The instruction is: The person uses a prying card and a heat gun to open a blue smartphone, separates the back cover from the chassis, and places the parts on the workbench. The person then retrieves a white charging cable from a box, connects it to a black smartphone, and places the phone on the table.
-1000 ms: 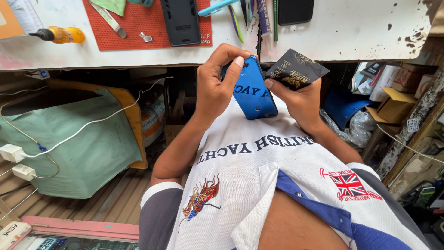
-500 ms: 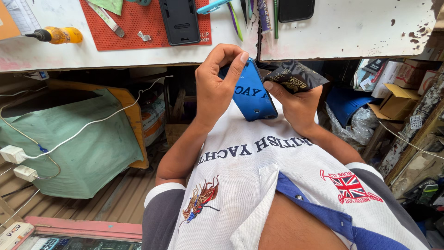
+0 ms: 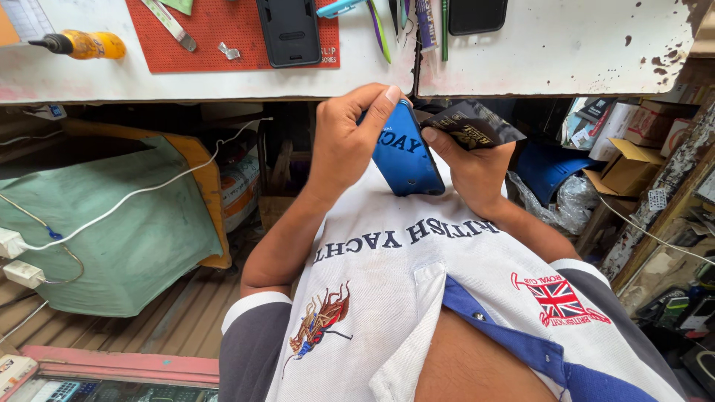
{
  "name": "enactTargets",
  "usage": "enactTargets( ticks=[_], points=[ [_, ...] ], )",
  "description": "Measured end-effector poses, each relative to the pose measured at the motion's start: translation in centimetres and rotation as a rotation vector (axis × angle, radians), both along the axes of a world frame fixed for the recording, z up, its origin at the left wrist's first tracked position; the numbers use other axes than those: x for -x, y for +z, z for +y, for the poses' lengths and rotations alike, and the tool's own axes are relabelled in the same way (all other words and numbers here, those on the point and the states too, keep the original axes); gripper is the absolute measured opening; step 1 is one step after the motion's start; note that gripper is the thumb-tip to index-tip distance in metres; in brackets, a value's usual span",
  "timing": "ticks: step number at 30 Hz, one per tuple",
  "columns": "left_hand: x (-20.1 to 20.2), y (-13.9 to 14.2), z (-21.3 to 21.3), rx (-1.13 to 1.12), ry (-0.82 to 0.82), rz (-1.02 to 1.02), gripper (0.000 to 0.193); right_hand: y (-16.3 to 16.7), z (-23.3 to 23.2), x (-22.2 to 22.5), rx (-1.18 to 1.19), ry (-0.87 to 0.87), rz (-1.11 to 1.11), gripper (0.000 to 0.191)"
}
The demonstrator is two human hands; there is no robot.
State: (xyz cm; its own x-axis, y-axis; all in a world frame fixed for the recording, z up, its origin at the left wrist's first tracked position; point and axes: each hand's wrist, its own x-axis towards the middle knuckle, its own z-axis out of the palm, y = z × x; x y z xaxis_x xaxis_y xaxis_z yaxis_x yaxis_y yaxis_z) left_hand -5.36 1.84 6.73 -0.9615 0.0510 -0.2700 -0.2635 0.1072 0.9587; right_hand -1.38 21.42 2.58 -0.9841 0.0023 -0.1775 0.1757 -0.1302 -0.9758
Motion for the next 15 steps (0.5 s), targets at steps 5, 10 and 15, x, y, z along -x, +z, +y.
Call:
enactTargets(
  ticks=[5, 10, 15],
  points=[
    [-0.1, -0.4, -0.4, -0.005, 0.020, -0.004, 0.030, 0.7, 0.1, -0.1, 0.026, -0.002, 0.012, 0.012],
    [-0.1, -0.8, -1.0, 0.006, 0.022, -0.022, 0.031, 1.3, 0.8, -0.4, -0.096, 0.101, -0.028, 0.015],
    [-0.2, -0.9, -1.0, -0.029, 0.036, -0.041, 0.029, 1.3, 1.1, -0.7, -0.107, 0.121, -0.063, 0.014]
  ],
)
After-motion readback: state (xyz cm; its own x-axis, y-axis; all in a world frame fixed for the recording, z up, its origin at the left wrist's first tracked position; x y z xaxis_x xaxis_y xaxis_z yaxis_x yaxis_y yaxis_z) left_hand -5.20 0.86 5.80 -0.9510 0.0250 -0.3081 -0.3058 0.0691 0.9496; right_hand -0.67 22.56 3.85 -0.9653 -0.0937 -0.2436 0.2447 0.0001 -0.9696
